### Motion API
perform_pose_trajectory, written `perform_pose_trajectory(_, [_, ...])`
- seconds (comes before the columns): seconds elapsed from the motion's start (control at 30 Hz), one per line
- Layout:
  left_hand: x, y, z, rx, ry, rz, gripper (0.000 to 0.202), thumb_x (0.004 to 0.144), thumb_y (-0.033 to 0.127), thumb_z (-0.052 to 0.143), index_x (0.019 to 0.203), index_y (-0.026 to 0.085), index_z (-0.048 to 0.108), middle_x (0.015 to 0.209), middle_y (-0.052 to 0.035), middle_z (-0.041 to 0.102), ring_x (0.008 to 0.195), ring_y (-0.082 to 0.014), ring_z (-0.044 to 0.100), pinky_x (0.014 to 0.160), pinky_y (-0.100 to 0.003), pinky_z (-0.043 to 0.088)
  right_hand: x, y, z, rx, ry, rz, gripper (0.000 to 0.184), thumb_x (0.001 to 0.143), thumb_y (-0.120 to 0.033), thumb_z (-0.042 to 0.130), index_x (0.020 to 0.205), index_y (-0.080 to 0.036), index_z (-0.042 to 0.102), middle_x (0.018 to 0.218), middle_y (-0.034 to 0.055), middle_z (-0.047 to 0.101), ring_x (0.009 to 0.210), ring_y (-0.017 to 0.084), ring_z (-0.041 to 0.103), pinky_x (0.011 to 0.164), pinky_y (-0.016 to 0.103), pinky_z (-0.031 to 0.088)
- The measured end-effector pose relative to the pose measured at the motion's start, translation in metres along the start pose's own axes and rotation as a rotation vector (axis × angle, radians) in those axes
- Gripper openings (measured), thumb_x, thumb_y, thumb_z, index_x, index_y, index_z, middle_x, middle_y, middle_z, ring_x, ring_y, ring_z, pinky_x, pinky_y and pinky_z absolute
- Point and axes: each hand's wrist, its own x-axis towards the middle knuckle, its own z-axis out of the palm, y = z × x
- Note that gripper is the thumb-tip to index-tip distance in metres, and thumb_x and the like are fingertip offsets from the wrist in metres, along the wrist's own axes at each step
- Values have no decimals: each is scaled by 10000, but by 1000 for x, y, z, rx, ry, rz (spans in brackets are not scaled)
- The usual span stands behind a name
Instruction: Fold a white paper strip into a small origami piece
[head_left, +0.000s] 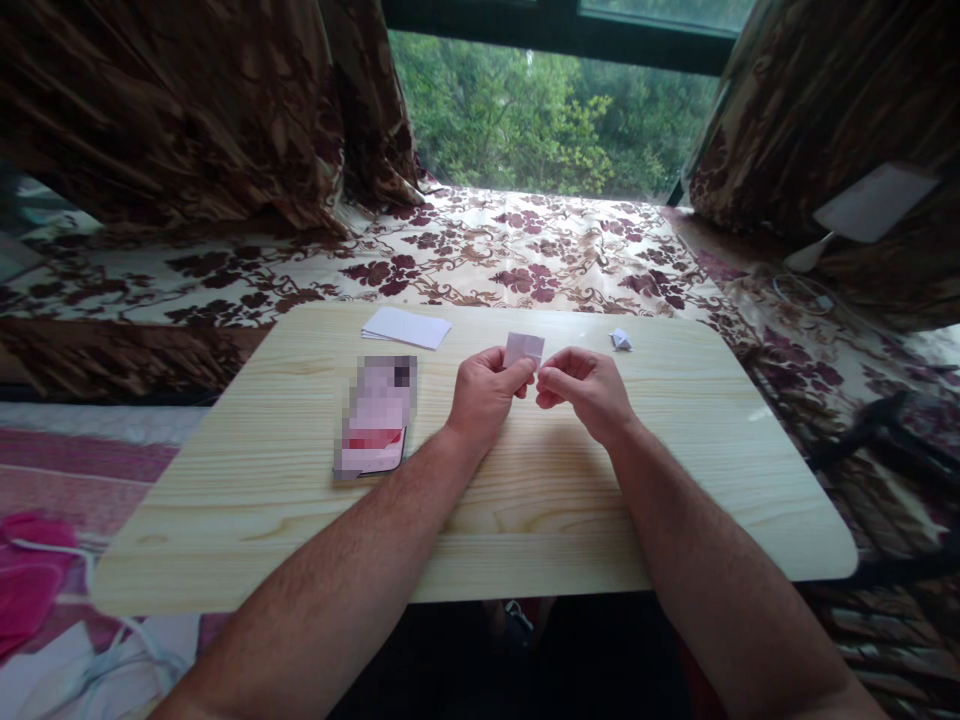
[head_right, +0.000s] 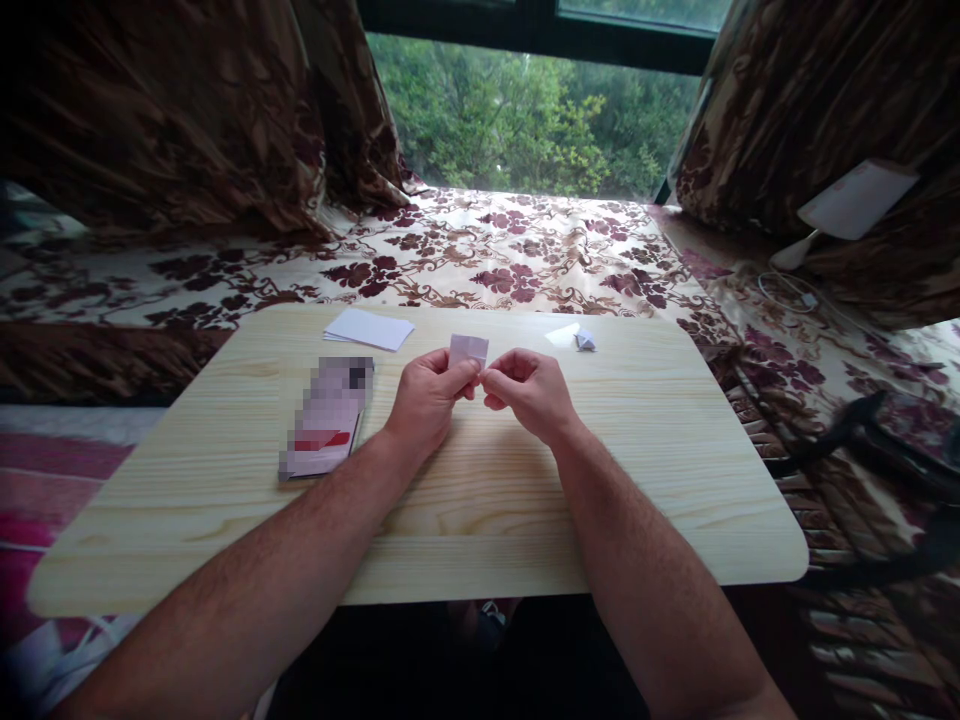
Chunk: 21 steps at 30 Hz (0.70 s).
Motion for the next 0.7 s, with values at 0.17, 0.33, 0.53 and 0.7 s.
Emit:
perform_pose_trajectory(0.17, [0, -2, 0, 0, 0, 18, 227, 739, 312, 756, 658, 146, 624, 572, 18, 567, 530, -87, 470, 524, -240, 360, -1, 1, 4, -38, 24, -9, 322, 698, -434, 817, 706, -151, 664, 620, 19, 692, 537, 143, 666, 528, 255, 557])
perform_pose_trajectory(0.33, [-1, -4, 0, -1, -7, -3, 224, 727, 318, 762, 667, 150, 626, 582, 16, 570, 541, -90, 473, 529, -240, 360, -1, 3, 6, -40, 49, -43, 276, 720, -394, 798, 696, -152, 668, 612, 18, 693, 538, 138, 664, 518, 239, 544])
perform_pose_trajectory(0.53, [-2, -3, 2, 11, 3, -13, 239, 723, 346, 756, 671, 157, 618, 579, 25, 548, 532, -85, 456, 525, -237, 356, -1, 5, 7, -66, 71, -96, 211, 746, -333, 758, 672, -158, 668, 595, 5, 679, 523, 122, 643, 516, 230, 537])
perform_pose_trajectory(0.7, [-3, -1, 3, -10, -16, -18, 220, 711, 325, 763, 681, 156, 624, 597, 25, 559, 538, -83, 458, 519, -234, 364, 0, 7, 5, -50, 68, -120, 154, 739, -281, 741, 665, -164, 673, 589, -6, 670, 525, 116, 623, 536, 238, 536])
